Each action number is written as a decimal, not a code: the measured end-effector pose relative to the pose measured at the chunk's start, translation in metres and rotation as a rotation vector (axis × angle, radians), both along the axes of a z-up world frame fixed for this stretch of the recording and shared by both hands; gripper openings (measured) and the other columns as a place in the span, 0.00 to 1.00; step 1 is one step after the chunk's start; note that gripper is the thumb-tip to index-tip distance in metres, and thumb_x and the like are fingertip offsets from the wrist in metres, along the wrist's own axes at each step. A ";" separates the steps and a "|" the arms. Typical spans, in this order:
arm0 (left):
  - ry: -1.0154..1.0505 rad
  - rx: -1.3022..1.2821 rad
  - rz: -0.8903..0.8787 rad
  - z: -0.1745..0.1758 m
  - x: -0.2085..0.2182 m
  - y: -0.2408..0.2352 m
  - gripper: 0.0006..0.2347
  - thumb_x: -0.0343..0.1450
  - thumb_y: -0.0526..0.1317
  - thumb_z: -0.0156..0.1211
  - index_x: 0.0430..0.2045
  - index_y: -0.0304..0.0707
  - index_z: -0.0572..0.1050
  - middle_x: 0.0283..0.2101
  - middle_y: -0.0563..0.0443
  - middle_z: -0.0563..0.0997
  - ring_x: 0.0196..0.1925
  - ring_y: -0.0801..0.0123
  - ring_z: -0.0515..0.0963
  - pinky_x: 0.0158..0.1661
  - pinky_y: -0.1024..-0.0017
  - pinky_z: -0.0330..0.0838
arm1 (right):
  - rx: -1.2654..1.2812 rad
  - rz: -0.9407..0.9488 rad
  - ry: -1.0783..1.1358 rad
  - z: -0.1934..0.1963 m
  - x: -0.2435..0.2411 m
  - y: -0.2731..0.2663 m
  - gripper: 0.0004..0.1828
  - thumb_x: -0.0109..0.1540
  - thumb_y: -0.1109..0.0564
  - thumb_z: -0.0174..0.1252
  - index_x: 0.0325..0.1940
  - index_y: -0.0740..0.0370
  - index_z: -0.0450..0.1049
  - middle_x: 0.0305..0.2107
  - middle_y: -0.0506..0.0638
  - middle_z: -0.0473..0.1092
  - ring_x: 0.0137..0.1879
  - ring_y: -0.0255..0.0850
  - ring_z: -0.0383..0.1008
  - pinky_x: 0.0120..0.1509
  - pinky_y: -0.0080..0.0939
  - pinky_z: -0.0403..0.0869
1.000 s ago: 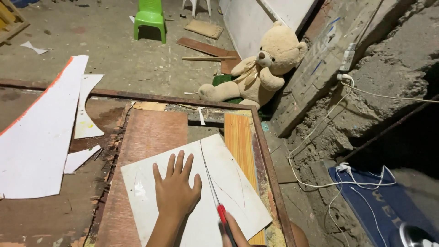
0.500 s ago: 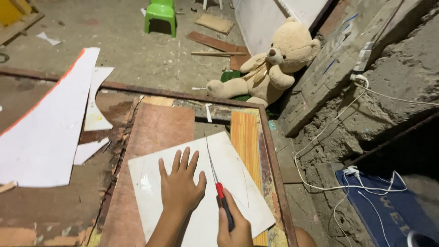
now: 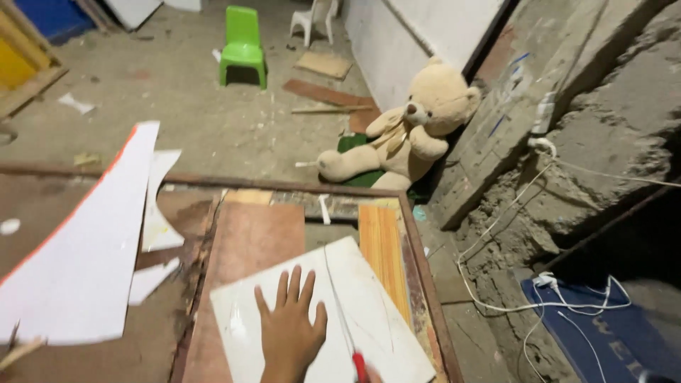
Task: A person uses a utility knife to cut a white foam board along a marked line on a low workbench.
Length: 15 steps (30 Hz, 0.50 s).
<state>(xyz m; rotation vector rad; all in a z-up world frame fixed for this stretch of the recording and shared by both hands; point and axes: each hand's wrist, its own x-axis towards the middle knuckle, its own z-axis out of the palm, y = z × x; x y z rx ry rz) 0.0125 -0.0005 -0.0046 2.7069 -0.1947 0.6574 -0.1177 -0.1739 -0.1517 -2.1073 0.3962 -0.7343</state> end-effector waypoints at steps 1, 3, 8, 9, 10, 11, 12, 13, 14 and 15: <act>0.018 -0.066 -0.042 0.005 -0.003 0.000 0.27 0.70 0.54 0.46 0.67 0.56 0.66 0.74 0.53 0.62 0.76 0.58 0.57 0.69 0.32 0.36 | -0.032 0.018 -0.028 0.023 0.008 0.000 0.17 0.57 0.46 0.67 0.48 0.48 0.87 0.45 0.48 0.84 0.59 0.36 0.81 0.66 0.31 0.72; 0.059 -0.065 -0.021 0.001 -0.015 0.000 0.27 0.70 0.55 0.45 0.68 0.57 0.64 0.74 0.54 0.61 0.76 0.59 0.55 0.70 0.33 0.34 | 0.032 0.105 0.241 0.132 0.008 0.029 0.21 0.59 0.43 0.60 0.57 0.35 0.80 0.47 0.36 0.85 0.51 0.26 0.85 0.58 0.24 0.74; 0.093 -0.105 -0.067 0.011 -0.014 -0.006 0.28 0.67 0.54 0.50 0.65 0.58 0.68 0.72 0.53 0.65 0.74 0.59 0.60 0.69 0.34 0.38 | 0.281 0.476 0.352 0.056 -0.003 -0.045 0.36 0.61 0.57 0.52 0.75 0.44 0.63 0.73 0.42 0.63 0.79 0.32 0.59 0.79 0.33 0.52; 0.145 -0.088 -0.106 0.016 -0.010 -0.006 0.28 0.68 0.56 0.48 0.66 0.59 0.66 0.73 0.53 0.63 0.75 0.59 0.57 0.70 0.34 0.34 | 0.260 0.415 0.417 0.031 -0.003 -0.065 0.39 0.58 0.52 0.56 0.75 0.43 0.62 0.71 0.41 0.66 0.70 0.33 0.69 0.69 0.30 0.62; 0.197 -0.072 -0.146 0.020 -0.006 -0.006 0.28 0.68 0.57 0.46 0.67 0.59 0.65 0.74 0.53 0.60 0.76 0.59 0.54 0.70 0.34 0.30 | 0.239 0.355 0.481 0.006 -0.004 -0.084 0.42 0.55 0.47 0.59 0.76 0.41 0.62 0.68 0.40 0.68 0.62 0.34 0.80 0.59 0.28 0.72; 0.207 -0.079 -0.140 0.017 -0.002 -0.007 0.28 0.68 0.57 0.46 0.67 0.59 0.65 0.74 0.53 0.60 0.76 0.59 0.54 0.70 0.34 0.30 | 0.234 0.359 0.493 0.063 0.007 -0.045 0.42 0.55 0.47 0.59 0.76 0.41 0.62 0.68 0.40 0.68 0.62 0.34 0.80 0.59 0.28 0.72; 0.158 -0.073 -0.130 0.014 0.000 -0.008 0.28 0.68 0.57 0.47 0.66 0.58 0.66 0.73 0.52 0.62 0.75 0.58 0.56 0.70 0.34 0.33 | 0.277 0.246 0.491 0.125 0.003 -0.012 0.35 0.59 0.49 0.57 0.73 0.40 0.67 0.66 0.38 0.73 0.64 0.30 0.79 0.63 0.26 0.69; 0.117 -0.064 -0.119 0.012 -0.002 -0.007 0.28 0.68 0.56 0.47 0.65 0.56 0.68 0.72 0.51 0.64 0.75 0.57 0.58 0.70 0.33 0.35 | 0.321 0.132 0.496 0.189 -0.017 0.013 0.30 0.62 0.50 0.56 0.70 0.39 0.73 0.63 0.36 0.77 0.65 0.26 0.78 0.67 0.24 0.67; 0.135 -0.068 -0.112 0.007 -0.009 -0.011 0.28 0.68 0.56 0.47 0.65 0.56 0.68 0.72 0.51 0.64 0.75 0.57 0.58 0.70 0.33 0.35 | 0.318 0.134 0.515 0.203 -0.018 0.029 0.30 0.62 0.50 0.56 0.70 0.39 0.73 0.63 0.36 0.77 0.65 0.26 0.78 0.67 0.24 0.67; 0.115 -0.053 -0.052 0.005 -0.009 -0.012 0.28 0.70 0.56 0.44 0.67 0.57 0.64 0.73 0.50 0.61 0.76 0.57 0.55 0.70 0.32 0.33 | 0.335 0.066 0.464 0.218 -0.011 0.047 0.28 0.60 0.49 0.55 0.67 0.38 0.77 0.53 0.37 0.83 0.43 0.29 0.73 0.47 0.27 0.68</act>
